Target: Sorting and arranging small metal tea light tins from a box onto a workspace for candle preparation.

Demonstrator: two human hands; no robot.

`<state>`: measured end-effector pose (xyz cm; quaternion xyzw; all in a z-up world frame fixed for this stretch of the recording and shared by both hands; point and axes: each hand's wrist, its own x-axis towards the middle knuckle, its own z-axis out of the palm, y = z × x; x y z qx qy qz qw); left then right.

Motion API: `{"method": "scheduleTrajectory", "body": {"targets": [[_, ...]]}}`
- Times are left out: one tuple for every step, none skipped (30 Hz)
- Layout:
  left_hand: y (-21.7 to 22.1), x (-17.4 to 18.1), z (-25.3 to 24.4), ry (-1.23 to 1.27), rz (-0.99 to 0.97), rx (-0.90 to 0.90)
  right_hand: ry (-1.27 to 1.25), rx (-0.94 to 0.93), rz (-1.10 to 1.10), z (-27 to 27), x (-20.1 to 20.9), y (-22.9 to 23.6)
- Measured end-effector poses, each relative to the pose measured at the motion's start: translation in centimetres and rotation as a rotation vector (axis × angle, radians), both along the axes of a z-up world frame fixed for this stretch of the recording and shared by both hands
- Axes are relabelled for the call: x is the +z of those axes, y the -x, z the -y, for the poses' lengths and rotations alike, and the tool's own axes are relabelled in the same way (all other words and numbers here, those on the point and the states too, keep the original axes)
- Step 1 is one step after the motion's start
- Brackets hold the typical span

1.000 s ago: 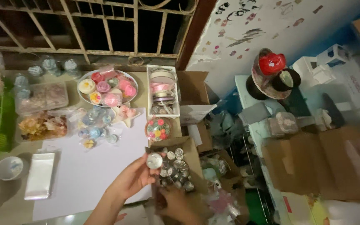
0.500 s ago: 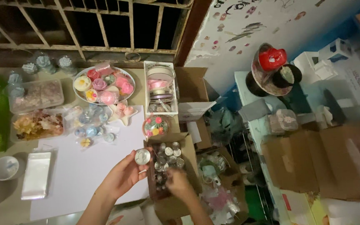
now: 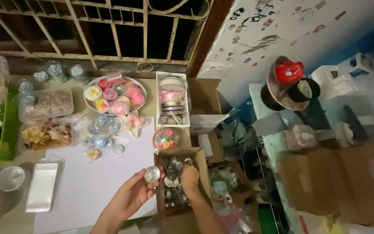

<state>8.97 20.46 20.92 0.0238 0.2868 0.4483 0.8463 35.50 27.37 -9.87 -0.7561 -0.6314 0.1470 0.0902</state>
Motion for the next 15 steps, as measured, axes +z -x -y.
{"method": "scheduleTrajectory", "body": {"targets": [[0.0,-0.6,-0.1,-0.017,0.032,-0.009,-0.026,0.033,0.048,0.1,-1.0,-0.2],[-0.1,-1.1,-0.1,-0.033,0.064,-0.018,-0.051,0.067,0.097,0.2,-1.9,-0.5],[-0.2,-1.0,-0.3,-0.043,0.063,-0.019,-0.061,0.066,0.096,0.0,-1.7,-0.4],[-0.4,-0.9,-0.4,-0.044,0.071,-0.006,-0.012,0.028,0.025,-0.2,-1.5,-0.4],[-0.6,-0.9,-0.4,-0.041,0.080,0.005,0.041,-0.011,-0.046,-0.2,-1.4,-0.4],[-0.7,-0.8,-0.8,-0.047,0.080,0.003,0.036,-0.012,-0.046,-0.4,-0.1,-0.2],[-0.7,-0.7,-0.8,-0.059,0.100,-0.003,-0.042,-0.008,-0.044,0.1,1.0,0.2],[-0.6,-0.7,-0.8,-0.070,0.121,-0.010,-0.120,-0.003,-0.041,0.5,2.1,0.7],[-0.7,-0.5,-0.8,-0.067,0.120,-0.007,-0.117,-0.001,-0.042,1.0,7.1,2.1],[-0.7,-0.2,-0.8,-0.082,0.138,-0.009,-0.193,-0.036,-0.064,2.0,12.6,3.5],[-0.8,0.0,-1.0,-0.103,0.158,-0.008,-0.273,-0.068,-0.086,3.3,18.6,4.6],[-1.0,-0.2,-1.1,-0.105,0.159,-0.003,-0.275,-0.062,-0.085,5.0,21.4,5.3],[-1.2,-0.4,-1.2,-0.062,0.132,0.030,-0.505,0.041,-0.210,6.6,24.2,5.9],[-1.4,-0.6,-1.3,-0.018,0.105,0.063,-0.733,0.146,-0.335,8.2,27.0,6.5],[-1.6,-0.4,-1.4,-0.017,0.103,0.067,-0.731,0.150,-0.339,9.2,28.7,7.2]]}}
